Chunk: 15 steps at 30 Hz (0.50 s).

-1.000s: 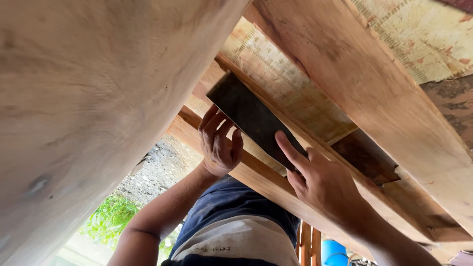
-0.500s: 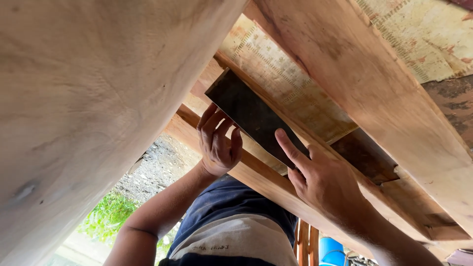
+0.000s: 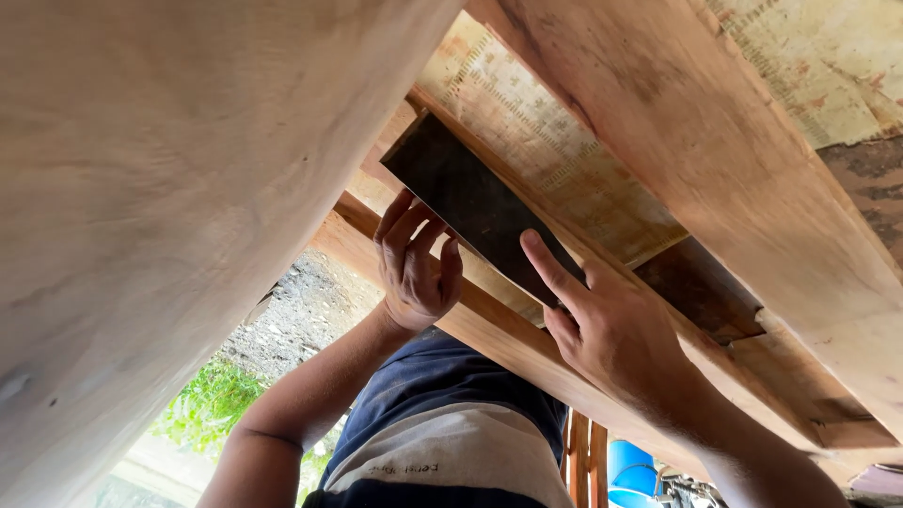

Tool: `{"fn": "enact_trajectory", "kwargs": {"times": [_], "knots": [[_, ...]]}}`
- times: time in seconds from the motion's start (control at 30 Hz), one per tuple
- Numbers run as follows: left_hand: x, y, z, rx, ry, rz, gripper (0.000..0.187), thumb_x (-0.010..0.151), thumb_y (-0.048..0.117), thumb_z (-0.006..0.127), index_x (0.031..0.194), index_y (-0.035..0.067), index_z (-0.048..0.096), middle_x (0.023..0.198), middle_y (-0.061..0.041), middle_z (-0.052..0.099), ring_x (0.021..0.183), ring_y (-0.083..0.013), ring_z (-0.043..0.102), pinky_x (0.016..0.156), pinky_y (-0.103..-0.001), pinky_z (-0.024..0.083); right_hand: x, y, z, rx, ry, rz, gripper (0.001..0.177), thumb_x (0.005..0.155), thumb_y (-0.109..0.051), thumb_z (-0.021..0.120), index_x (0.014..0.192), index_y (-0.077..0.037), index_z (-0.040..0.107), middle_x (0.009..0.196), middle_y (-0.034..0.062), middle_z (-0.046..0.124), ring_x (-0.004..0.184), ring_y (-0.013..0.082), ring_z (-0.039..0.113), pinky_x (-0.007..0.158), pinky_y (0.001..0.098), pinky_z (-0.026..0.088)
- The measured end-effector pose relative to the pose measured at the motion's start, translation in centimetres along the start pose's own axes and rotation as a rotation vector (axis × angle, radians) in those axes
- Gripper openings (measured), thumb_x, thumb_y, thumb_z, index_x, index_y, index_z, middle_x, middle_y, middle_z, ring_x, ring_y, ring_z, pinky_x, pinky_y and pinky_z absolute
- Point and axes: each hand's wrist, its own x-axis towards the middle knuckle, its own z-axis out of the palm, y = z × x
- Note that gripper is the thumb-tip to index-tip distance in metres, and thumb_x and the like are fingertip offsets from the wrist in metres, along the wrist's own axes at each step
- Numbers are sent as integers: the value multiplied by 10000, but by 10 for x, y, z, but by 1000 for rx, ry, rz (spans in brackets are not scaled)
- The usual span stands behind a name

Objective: The person smooths the surface of a wooden frame using a sanding block and a hand plane. They alternate between sanding the flat surfaces and planing the edges and corners of the wood structure.

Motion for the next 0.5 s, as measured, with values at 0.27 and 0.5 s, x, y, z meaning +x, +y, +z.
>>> {"fn": "enact_trajectory", "kwargs": {"times": [0.27, 0.5], "knots": [[-1, -1, -1, -43, 10, -23, 184, 1038, 82, 559, 1183, -27, 589, 1222, -215, 585, 1191, -462, 599, 1070, -519, 545, -14, 2, 0, 45, -86, 80, 760, 893, -259, 705, 1594, -259, 411, 727, 56, 487, 437, 264, 483, 429, 434, 449], [-7, -3, -1, 3, -12, -39, 210, 1038, 114, 561, 1191, -26, 597, 1212, -217, 591, 1219, -450, 584, 1076, -505, 525, 3, 1, -10, 169, -121, 46, 730, 912, -242, 677, 1592, -257, 411, 749, 74, 504, 539, 300, 505, 522, 461, 460]]}}
